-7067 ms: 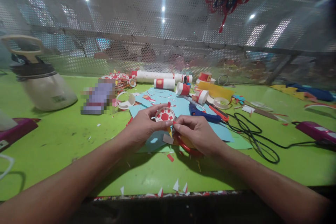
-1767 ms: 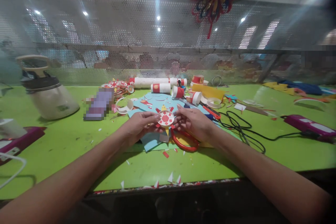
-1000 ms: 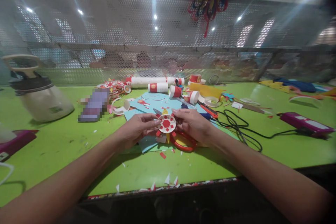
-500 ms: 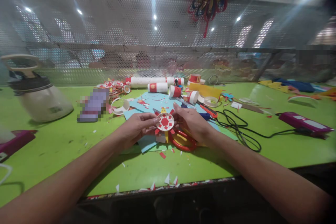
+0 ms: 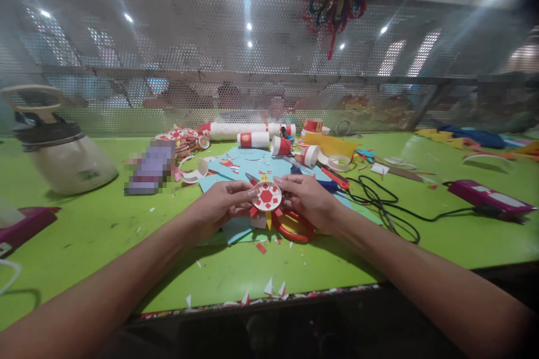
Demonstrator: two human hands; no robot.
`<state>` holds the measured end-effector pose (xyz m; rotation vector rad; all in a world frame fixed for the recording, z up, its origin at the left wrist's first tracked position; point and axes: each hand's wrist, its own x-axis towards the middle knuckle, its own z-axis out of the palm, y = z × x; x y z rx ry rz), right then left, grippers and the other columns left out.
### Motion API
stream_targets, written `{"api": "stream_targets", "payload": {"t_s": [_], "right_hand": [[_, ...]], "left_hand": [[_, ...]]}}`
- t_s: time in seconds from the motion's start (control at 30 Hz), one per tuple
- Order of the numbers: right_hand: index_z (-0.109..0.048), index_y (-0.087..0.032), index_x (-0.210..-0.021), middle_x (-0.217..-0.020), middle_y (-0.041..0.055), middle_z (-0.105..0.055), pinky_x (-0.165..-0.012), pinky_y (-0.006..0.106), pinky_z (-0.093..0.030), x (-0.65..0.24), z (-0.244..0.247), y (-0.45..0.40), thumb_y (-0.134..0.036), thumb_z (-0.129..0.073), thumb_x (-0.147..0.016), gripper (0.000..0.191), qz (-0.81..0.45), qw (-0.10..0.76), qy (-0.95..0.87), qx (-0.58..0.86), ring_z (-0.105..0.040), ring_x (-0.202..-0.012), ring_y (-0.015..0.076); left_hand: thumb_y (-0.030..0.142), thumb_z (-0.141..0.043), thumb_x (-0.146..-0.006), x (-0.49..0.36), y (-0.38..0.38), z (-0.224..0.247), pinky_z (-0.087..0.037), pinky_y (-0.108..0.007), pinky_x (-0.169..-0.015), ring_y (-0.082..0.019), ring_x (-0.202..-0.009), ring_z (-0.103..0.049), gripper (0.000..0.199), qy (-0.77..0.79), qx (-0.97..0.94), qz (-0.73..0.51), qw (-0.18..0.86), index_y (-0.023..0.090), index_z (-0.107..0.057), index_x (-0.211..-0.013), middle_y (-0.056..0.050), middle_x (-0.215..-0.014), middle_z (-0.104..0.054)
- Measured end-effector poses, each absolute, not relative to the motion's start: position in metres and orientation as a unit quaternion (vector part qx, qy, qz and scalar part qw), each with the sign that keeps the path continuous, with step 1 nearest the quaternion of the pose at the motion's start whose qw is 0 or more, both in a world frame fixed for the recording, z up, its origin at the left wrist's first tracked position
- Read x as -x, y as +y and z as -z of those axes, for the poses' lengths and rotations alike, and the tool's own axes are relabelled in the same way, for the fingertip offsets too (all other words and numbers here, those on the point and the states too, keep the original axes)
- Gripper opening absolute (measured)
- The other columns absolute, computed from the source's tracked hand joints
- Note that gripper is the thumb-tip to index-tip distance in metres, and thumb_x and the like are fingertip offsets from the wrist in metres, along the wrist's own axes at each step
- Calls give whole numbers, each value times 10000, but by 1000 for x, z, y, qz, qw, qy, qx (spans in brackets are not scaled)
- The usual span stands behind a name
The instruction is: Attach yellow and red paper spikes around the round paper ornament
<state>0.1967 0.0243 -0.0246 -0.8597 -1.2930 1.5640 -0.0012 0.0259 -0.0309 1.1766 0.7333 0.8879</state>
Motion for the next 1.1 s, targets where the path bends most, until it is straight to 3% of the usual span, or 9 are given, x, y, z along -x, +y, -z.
{"api": "stream_targets", "payload": {"t_s": [0.53, 0.7, 0.97, 1.1], "right_hand": [[-575, -131, -680, -597, 28, -590, -550, 284, -428, -198, 27, 28, -201, -674, -707, 124, -685, 446, -472, 330, -524, -517, 125], [-568, -155, -770, -574, 4, -573, -560, 285, -421, -200, 27, 31, -172, -636, -721, 85, -663, 470, -476, 336, -534, -517, 127], [-596, -150, -741, -638, 13, -592, -583, 272, -414, -197, 21, 24, -391, -681, -734, 256, -599, 496, -526, 344, -540, -579, 121], [-605, -145, -670, -624, 18, -575, -569, 279, -403, -193, 18, 17, -493, -646, -741, 358, -529, 446, -607, 391, -513, -559, 116]], "left_hand": [[224, -709, -739, 2, 25, 30, -494, -227, -746, -119, -768, -627, 149, 316, -523, -403, 681, 119, -676, -840, -67, -859, -694], [214, -718, -727, 2, 29, 30, -501, -204, -675, -103, -706, -622, 131, 319, -511, -420, 679, 124, -664, -805, -55, -835, -691], [231, -724, -721, 4, 28, 28, -491, -193, -649, -77, -651, -595, 154, 320, -510, -428, 674, 125, -658, -811, -31, -805, -669], [240, -707, -739, 5, 27, 28, -487, -203, -680, -85, -683, -602, 150, 318, -518, -425, 670, 124, -645, -809, -24, -784, -658]]}}
